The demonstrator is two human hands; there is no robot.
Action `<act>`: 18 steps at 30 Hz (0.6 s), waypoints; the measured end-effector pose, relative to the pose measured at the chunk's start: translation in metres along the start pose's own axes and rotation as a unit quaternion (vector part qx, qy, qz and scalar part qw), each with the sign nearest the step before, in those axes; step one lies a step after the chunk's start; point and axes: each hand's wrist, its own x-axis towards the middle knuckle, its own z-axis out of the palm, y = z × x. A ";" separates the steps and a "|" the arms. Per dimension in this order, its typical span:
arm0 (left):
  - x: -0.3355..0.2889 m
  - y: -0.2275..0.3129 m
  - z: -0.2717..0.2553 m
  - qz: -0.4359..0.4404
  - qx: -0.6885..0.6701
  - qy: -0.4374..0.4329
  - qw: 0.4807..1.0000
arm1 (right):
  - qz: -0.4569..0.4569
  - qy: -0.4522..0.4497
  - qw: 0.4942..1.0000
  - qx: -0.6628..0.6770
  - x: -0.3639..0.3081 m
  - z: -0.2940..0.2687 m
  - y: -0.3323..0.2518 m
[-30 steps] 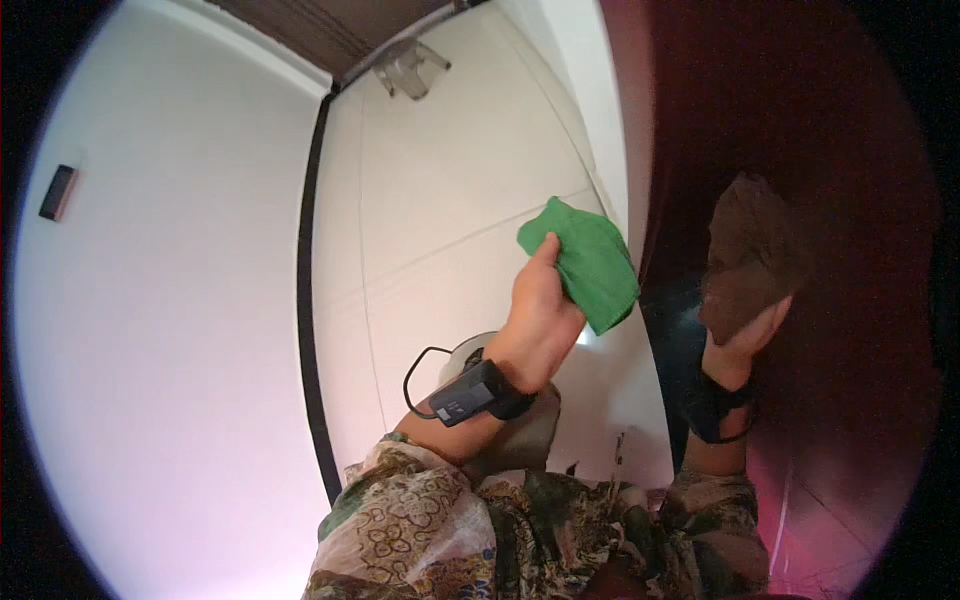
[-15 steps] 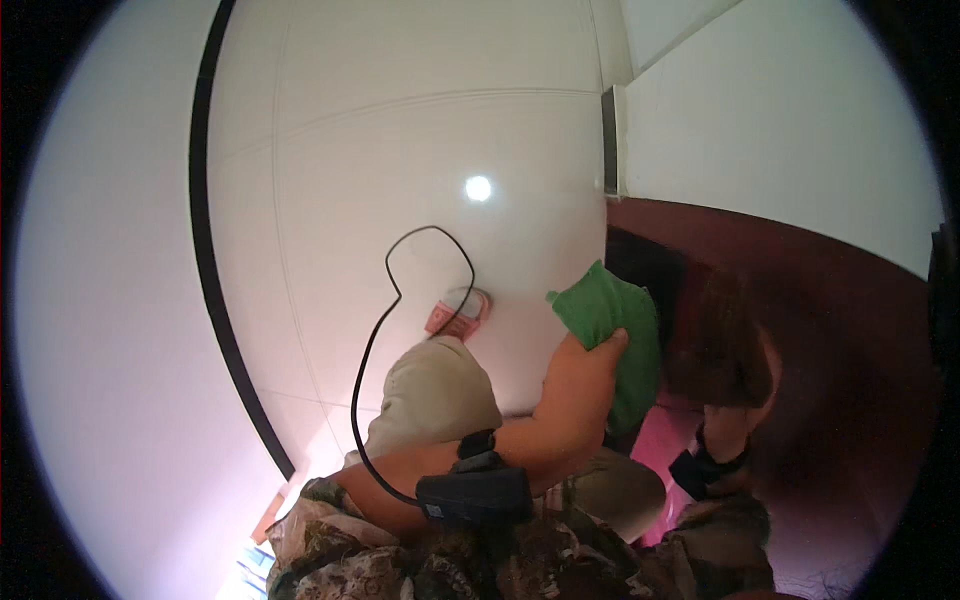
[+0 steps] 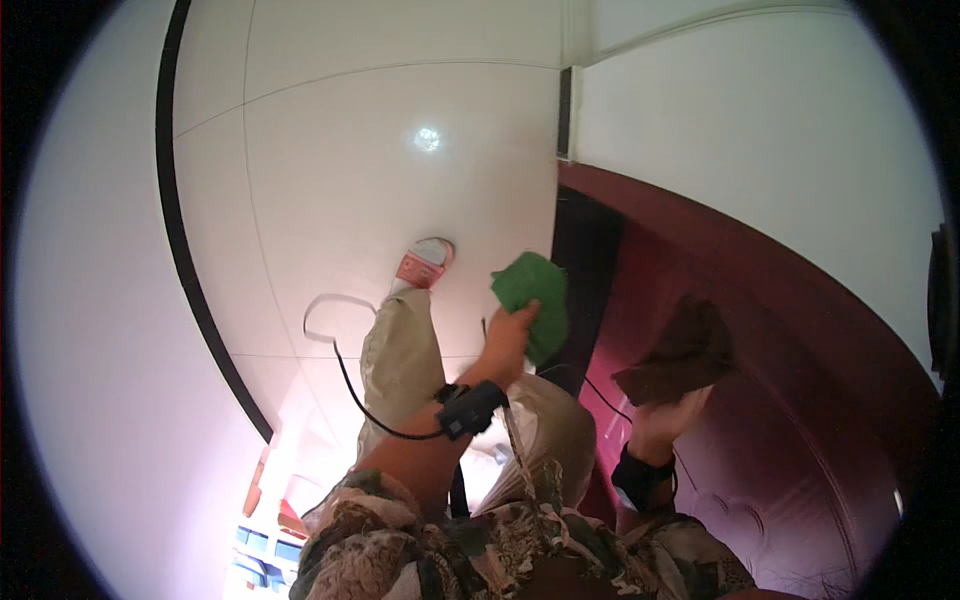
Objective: Clean the surface of a wooden door using two different colored cloths.
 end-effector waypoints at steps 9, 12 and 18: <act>-0.113 -0.005 -0.049 0.012 -0.051 -0.013 0.999 | 0.136 0.134 0.935 0.300 -0.016 -0.032 -0.187; -0.165 0.017 -0.036 0.122 0.052 -0.014 0.991 | 0.171 0.182 0.909 0.334 0.008 -0.040 -0.242; -0.264 0.090 0.050 0.139 0.018 -0.005 0.990 | 0.120 0.014 0.863 0.491 0.016 -0.073 -0.306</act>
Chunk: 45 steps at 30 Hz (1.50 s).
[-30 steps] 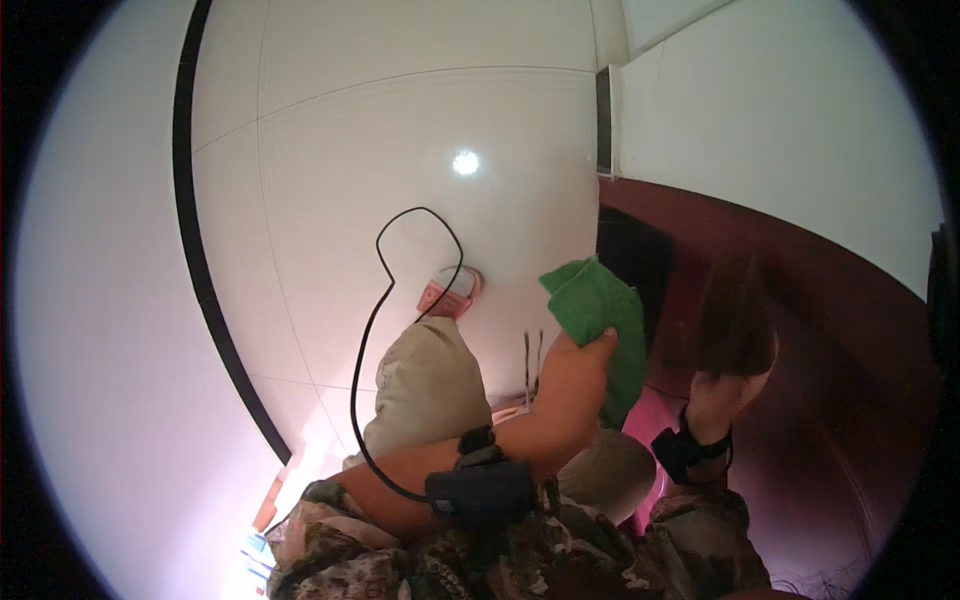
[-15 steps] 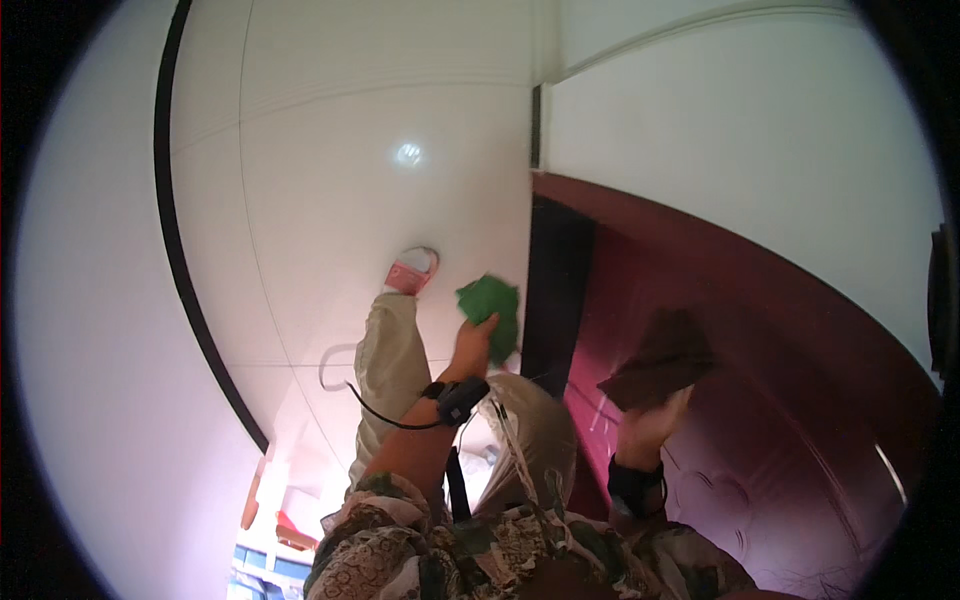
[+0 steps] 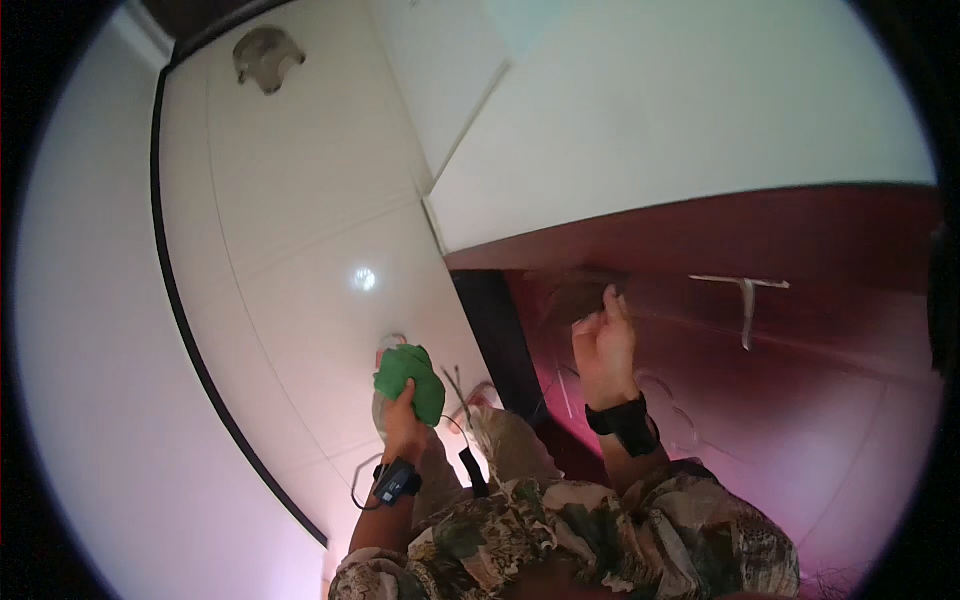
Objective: Clean the surface of a wooden door using two different colored cloths.
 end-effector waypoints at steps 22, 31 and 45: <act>-0.098 0.034 0.311 0.407 0.363 -0.417 0.727 | -0.077 0.186 0.978 0.057 -0.126 -0.054 -0.091; -0.131 -0.031 0.335 0.162 0.310 -0.390 0.852 | -0.045 0.171 0.983 0.041 -0.154 -0.111 -0.093; -0.104 -0.074 0.383 0.558 0.535 -0.421 0.474 | -0.083 0.114 0.988 0.066 -0.158 -0.164 -0.101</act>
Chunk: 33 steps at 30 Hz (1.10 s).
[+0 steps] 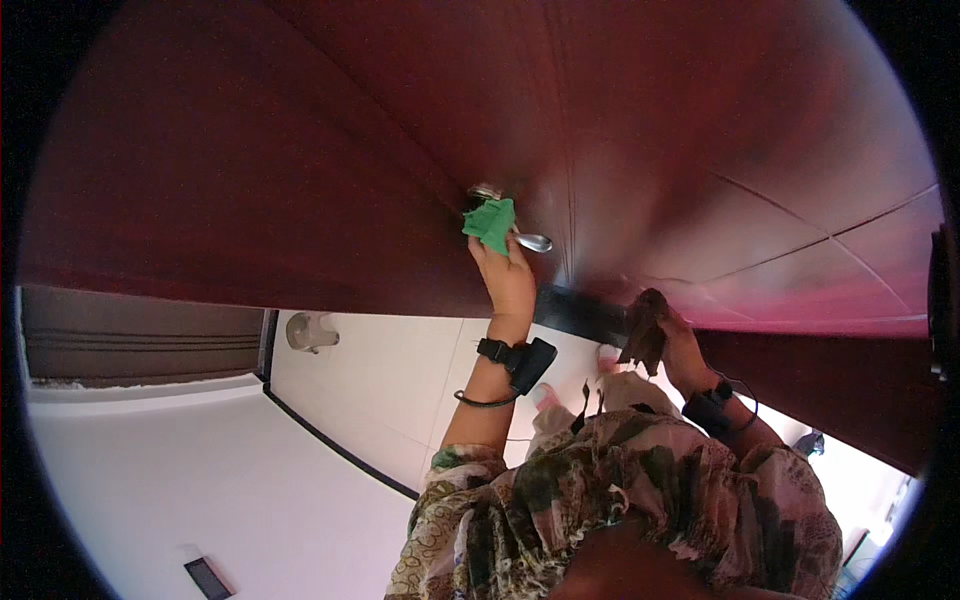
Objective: Clean the surface of a wooden door using two different colored cloths.
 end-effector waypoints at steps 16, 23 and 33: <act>-0.020 0.018 -0.017 0.146 0.190 -0.169 0.956 | 0.009 0.036 0.999 0.000 0.005 -0.029 0.000; -0.016 0.022 -0.011 0.035 0.077 -0.034 0.996 | 0.025 0.002 1.000 0.005 -0.004 -0.006 -0.014; 0.005 0.053 -0.015 -0.252 -0.464 0.109 0.842 | 0.034 -0.015 0.998 0.057 0.000 -0.043 0.001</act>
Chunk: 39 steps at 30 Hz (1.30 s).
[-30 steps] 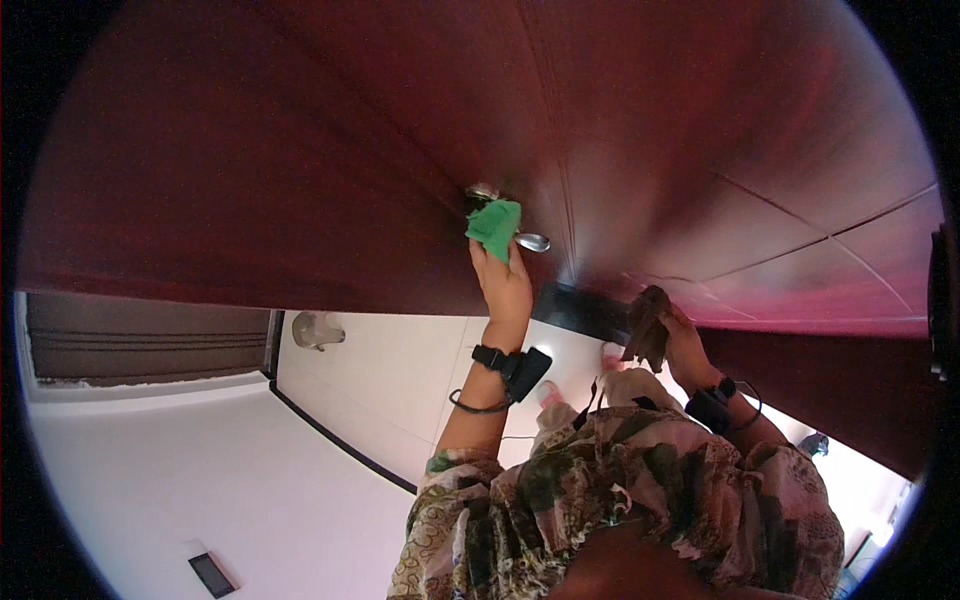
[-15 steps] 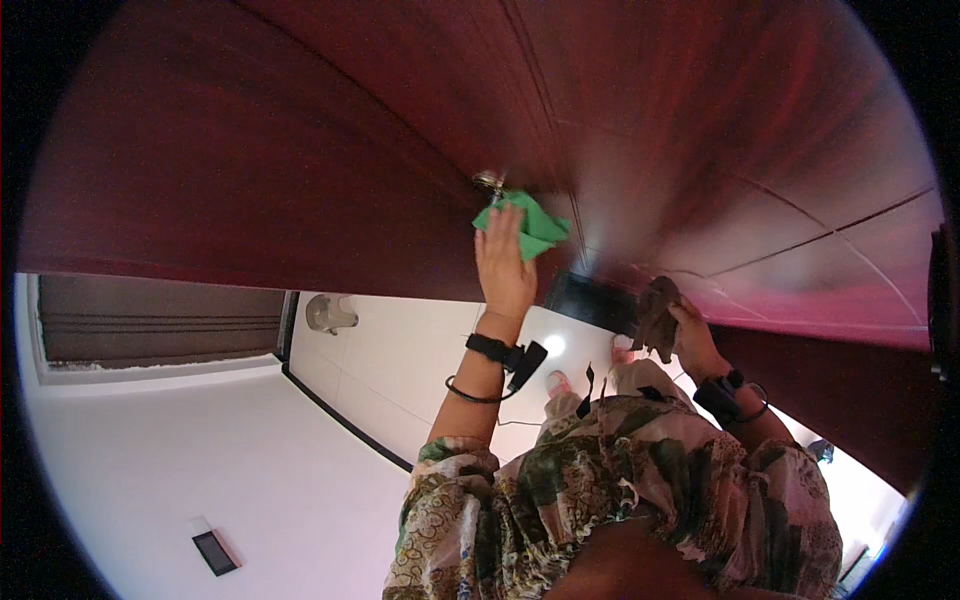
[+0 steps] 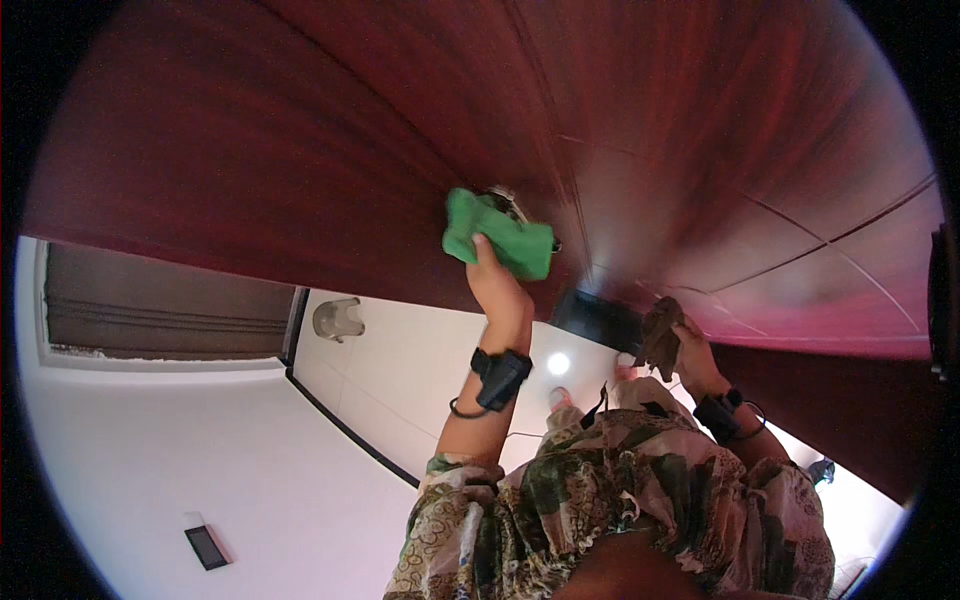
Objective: Clean the surface of a wooden door using two different colored cloths.
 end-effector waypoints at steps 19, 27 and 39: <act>0.011 -0.016 -0.037 -0.154 -0.243 0.079 0.954 | 0.019 0.028 0.999 -0.032 0.013 0.029 0.008; -0.024 -0.029 -0.025 -0.245 -0.324 0.052 0.912 | 0.038 0.013 0.999 -0.037 0.015 0.015 0.015; 0.036 -0.103 -0.067 0.157 0.313 0.068 0.934 | 0.083 0.010 0.995 -0.055 0.015 0.023 0.013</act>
